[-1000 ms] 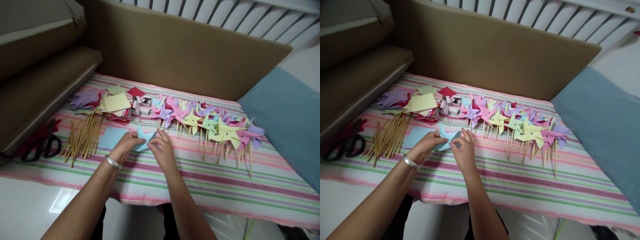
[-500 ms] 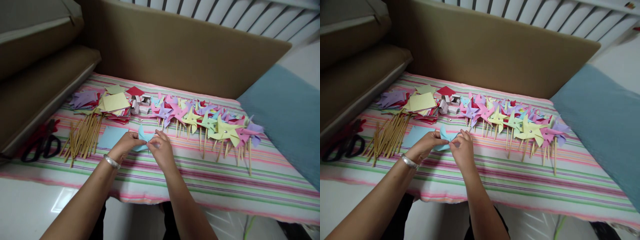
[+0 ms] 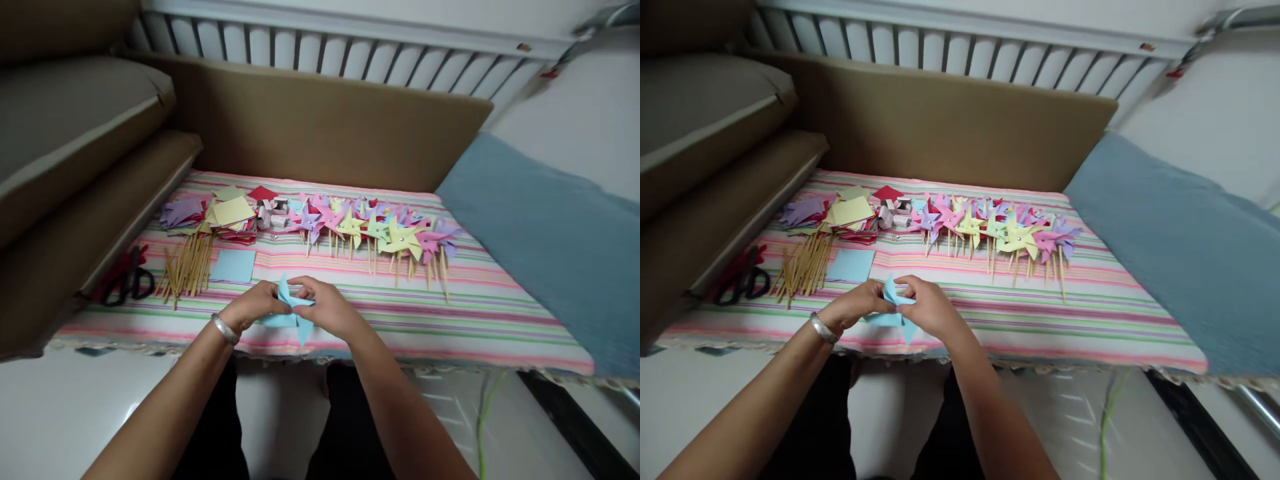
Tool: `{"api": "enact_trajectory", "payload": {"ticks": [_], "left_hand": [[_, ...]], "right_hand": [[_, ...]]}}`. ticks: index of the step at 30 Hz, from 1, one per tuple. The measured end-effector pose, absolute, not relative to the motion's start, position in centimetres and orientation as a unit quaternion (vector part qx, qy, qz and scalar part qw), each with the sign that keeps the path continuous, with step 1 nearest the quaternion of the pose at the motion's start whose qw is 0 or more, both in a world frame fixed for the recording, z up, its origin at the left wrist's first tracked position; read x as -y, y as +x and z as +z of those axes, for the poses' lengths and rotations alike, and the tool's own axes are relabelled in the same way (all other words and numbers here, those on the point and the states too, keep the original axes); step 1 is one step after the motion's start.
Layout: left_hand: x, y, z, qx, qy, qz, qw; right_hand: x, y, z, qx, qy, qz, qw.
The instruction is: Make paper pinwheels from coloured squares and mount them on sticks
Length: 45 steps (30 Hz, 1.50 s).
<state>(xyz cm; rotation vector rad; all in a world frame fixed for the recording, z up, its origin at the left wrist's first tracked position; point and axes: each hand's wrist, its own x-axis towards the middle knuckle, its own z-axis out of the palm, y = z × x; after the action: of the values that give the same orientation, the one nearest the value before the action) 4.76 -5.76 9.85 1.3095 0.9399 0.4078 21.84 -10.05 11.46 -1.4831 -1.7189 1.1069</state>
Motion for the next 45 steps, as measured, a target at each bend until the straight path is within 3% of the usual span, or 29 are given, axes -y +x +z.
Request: {"api": "enact_trajectory", "payload": {"ticks": [5, 10, 16, 21, 35, 38, 45], "left_hand": [[9.6, 5.1, 12.2, -0.391, 0.622, 0.139, 0.664], [13.1, 4.8, 14.7, -0.366, 0.643, 0.136, 0.659], [17.8, 2.0, 17.0, -0.393, 0.531, 0.381, 0.646], [21.9, 2.0, 16.3, -0.349, 0.391, 0.419, 0.741], [24.3, 1.7, 17.3, -0.349, 0.315, 0.507, 0.722], [24.1, 0.7, 17.7, -0.367, 0.318, 0.499, 0.718], [24.2, -0.1, 19.1, -0.430, 0.319, 0.473, 0.700]], "right_hand": [[14.3, 21.6, 12.9, 0.652, -0.559, 0.411, 0.305], [18.2, 21.1, 14.3, 0.597, -0.542, 0.465, 0.364], [21.3, 19.4, 15.6, 0.449, -0.519, 0.523, 0.504], [22.6, 17.1, 15.7, 0.362, -0.510, 0.494, 0.604], [25.2, 13.9, 17.3, 0.410, -0.484, 0.487, 0.600], [26.5, 14.4, 17.8, 0.489, -0.504, 0.417, 0.577], [31.1, 16.1, 17.8, 0.729, -0.491, 0.100, 0.466]]}}
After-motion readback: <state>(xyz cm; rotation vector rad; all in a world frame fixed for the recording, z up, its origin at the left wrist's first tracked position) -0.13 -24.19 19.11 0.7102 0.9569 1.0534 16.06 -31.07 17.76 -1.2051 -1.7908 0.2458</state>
